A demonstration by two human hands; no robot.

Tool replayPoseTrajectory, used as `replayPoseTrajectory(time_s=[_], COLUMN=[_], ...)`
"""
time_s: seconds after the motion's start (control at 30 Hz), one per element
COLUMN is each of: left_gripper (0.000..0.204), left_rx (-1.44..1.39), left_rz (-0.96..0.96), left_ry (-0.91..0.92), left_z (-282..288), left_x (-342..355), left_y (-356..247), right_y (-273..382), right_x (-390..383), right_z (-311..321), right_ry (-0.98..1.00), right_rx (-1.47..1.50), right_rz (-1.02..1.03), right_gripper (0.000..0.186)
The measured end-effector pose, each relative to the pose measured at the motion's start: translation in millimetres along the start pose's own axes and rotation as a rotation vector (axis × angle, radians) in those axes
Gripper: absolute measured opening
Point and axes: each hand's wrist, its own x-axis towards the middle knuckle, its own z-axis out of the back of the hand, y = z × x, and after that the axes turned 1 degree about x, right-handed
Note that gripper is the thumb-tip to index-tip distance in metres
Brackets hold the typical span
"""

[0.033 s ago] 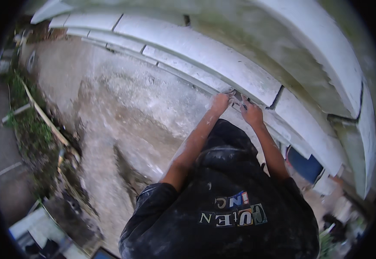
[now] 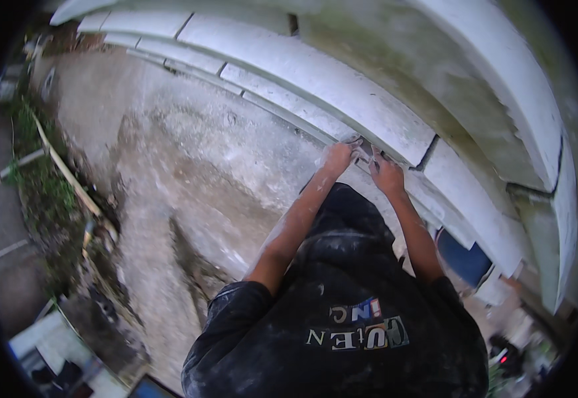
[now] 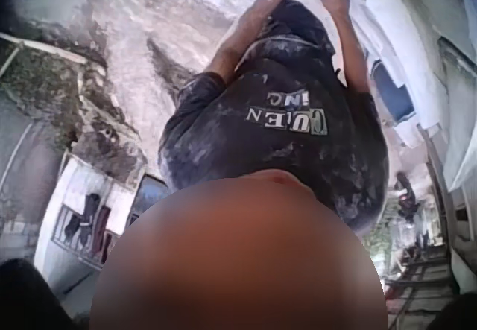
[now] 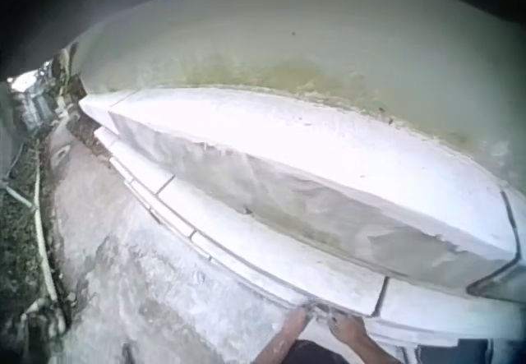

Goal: Repairing a concrete wall by scraping and applying filler material.

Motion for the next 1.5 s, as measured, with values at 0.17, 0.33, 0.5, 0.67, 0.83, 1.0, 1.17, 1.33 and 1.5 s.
replayPoseTrajectory(time_s=[0.17,0.33,0.5,0.67,0.83,1.0,1.17,1.33,1.5], left_gripper=[0.039,0.034,0.031,0.029,0.027,0.026,0.028,0.029,0.028], left_rx=[-0.080,-0.233,-0.369,-0.398,-0.364,-0.448,-0.351,-0.392,-0.346], left_rz=[0.043,0.125,0.134,0.226,0.267,0.305,0.341,0.333,0.357], left_ry=[-0.242,-0.327,-0.405,-0.367,-0.431,-0.475,-0.472,-0.424,-0.455], left_z=[-15.6,-35.3,-37.5,-44.7,-60.4,-58.3,-49.6,-41.5,-37.4], left_x=[-1.8,-13.1,-6.0,-16.3,-12.9,-22.1,-4.3,-10.3,-4.4], left_y=[12.5,-9.3,-9.0,-32.7,-30.4,-48.4,-28.9,-49.0,-50.0], right_y=[10.6,-4.4,-21.2,-27.5,9.2,-10.0,-5.4,-9.0,-13.5], right_x=[19.6,19.9,41.9,18.7,26.0,15.7,40.6,27.4,39.0], right_z=[1.0,1.8,5.7,19.5,39.6,37.0,24.9,43.0,39.5], right_ry=[-0.053,-0.060,-0.045,0.048,0.217,0.169,0.127,0.194,0.112], right_rx=[-0.176,-0.265,-0.187,-0.112,-0.124,-0.157,-0.170,-0.115,0.015], right_rz=[0.162,0.209,0.342,0.254,0.114,0.148,0.195,0.127,0.269], right_gripper=[0.056,0.052,0.048,0.046,0.050,0.049,0.048,0.046,0.046])
